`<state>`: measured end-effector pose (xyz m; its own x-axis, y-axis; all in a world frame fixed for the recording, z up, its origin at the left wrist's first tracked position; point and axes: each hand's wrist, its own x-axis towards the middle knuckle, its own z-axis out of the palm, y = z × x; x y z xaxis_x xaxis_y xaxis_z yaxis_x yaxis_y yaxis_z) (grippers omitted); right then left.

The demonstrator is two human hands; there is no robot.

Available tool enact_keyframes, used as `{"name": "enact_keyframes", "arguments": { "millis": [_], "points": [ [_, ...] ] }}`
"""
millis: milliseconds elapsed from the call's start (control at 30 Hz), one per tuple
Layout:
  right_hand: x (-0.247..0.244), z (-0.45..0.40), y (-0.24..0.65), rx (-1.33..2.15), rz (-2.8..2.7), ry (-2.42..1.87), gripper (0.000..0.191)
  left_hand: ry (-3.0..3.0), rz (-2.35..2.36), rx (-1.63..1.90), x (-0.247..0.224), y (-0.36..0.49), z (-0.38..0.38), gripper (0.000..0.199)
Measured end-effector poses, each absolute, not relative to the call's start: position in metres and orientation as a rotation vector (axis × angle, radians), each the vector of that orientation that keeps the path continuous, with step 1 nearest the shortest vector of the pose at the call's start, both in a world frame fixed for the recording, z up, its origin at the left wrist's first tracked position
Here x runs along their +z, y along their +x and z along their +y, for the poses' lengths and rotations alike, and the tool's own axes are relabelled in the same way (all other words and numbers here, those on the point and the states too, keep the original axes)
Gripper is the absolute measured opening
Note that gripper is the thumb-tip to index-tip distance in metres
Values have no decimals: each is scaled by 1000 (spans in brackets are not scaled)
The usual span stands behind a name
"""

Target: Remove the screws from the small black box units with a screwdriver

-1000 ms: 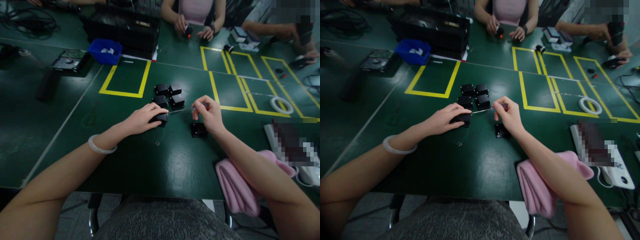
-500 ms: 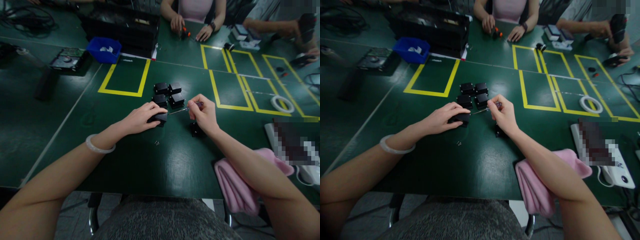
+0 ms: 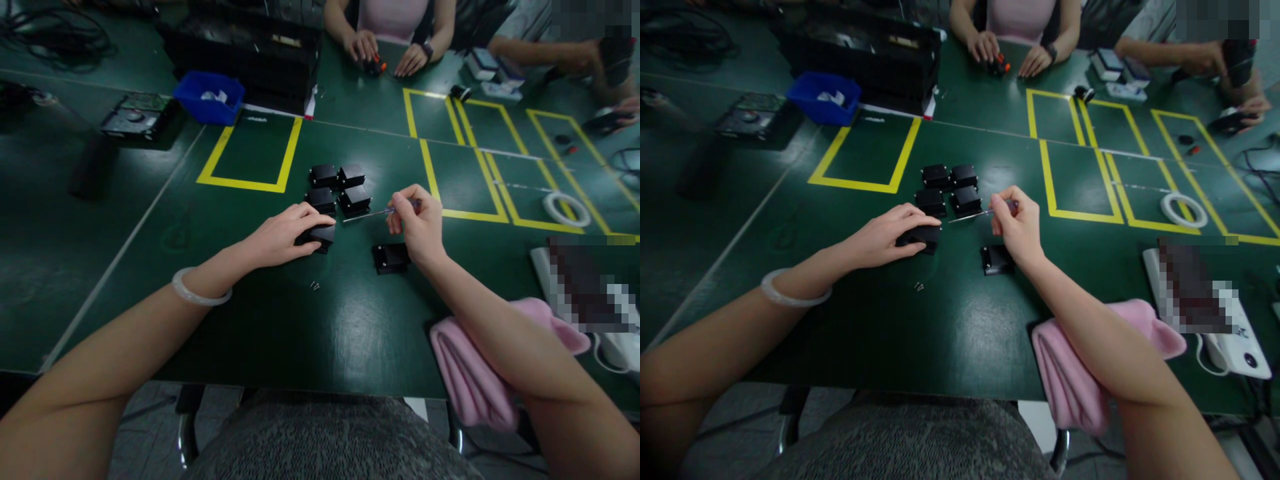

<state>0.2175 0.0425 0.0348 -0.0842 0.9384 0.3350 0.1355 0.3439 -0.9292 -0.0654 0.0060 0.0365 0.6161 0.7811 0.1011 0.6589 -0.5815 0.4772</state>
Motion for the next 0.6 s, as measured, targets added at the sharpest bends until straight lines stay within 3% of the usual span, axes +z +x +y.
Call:
{"name": "enact_keyframes", "arguments": {
  "millis": [600],
  "points": [
    [44, 35, 203, 902, -1700, -1012, 41, 2484, 1153, 433, 37, -65, 5, 45]
  ]
}}
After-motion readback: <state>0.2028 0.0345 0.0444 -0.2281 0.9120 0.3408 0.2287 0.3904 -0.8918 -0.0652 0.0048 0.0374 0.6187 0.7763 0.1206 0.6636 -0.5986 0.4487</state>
